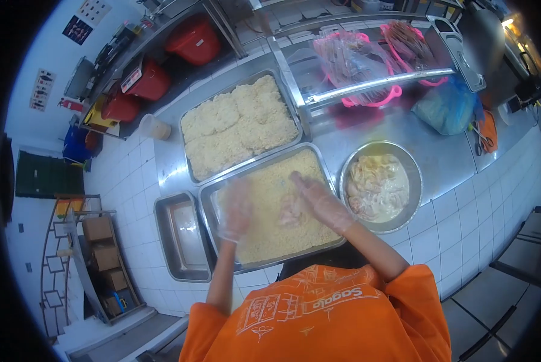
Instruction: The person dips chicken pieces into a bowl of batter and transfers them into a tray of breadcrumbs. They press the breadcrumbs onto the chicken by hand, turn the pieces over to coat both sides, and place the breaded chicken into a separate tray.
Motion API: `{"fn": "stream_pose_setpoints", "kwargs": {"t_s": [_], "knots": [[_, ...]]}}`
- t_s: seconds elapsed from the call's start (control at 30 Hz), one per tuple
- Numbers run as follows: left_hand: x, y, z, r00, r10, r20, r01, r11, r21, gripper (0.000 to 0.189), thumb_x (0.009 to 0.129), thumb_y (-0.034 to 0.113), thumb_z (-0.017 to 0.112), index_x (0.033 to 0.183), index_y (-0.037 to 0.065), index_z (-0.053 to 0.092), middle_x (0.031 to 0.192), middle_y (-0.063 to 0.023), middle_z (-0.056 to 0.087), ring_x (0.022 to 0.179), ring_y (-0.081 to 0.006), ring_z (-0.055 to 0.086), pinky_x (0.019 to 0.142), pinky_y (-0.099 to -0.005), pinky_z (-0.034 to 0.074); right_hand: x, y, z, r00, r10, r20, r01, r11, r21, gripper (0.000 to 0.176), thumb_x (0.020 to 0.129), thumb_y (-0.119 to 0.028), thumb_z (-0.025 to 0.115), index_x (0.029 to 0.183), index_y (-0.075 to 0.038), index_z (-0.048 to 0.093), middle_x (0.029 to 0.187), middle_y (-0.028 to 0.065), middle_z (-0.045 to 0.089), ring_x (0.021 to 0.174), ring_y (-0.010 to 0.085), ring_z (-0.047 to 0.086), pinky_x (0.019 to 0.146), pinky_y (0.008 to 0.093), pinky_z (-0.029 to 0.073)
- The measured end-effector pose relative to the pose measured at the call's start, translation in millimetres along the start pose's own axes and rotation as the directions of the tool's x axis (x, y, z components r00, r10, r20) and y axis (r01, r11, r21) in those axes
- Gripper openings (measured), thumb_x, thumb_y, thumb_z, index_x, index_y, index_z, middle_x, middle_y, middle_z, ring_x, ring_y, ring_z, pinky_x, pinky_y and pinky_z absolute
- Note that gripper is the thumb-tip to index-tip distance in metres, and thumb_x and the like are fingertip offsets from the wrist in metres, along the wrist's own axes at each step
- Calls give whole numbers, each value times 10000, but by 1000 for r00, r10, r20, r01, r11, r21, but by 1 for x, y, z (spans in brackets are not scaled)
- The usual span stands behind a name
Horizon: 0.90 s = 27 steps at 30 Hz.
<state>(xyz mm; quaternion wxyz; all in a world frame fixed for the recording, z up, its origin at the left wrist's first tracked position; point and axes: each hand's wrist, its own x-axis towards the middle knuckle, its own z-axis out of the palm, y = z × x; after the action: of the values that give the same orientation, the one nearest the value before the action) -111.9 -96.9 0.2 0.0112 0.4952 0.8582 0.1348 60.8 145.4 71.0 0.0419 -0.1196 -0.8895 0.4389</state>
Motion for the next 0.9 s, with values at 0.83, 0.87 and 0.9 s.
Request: {"fn": "stream_pose_setpoints", "kwargs": {"t_s": [0.83,0.87,0.9], "knots": [[-8,81,-1,858,-460,229,513,787,-342,733,662,416,860,1223,-11,657,1125,-235,716,996,-390,709,888,-418,570,-104,39,-130,846,413,-337,-20,656,755,586,886,-2,720,1407,-84,464,1254,122,617,1195,250,644,965,340,565],[2,91,-8,854,-453,255,518,780,-350,724,678,413,849,1233,-12,657,1139,-236,713,1014,-386,706,900,-416,567,-114,47,-130,823,415,-389,2,681,732,583,885,4,719,1404,-82,469,1263,117,610,1202,248,640,964,339,566],[12,98,-15,850,-445,282,523,773,-359,715,694,410,839,1242,-13,657,1153,-237,711,1032,-381,704,912,-415,564,-121,51,-130,801,467,-375,-33,659,752,585,884,16,715,1405,-79,466,1283,116,598,1206,246,637,966,337,565]]}}
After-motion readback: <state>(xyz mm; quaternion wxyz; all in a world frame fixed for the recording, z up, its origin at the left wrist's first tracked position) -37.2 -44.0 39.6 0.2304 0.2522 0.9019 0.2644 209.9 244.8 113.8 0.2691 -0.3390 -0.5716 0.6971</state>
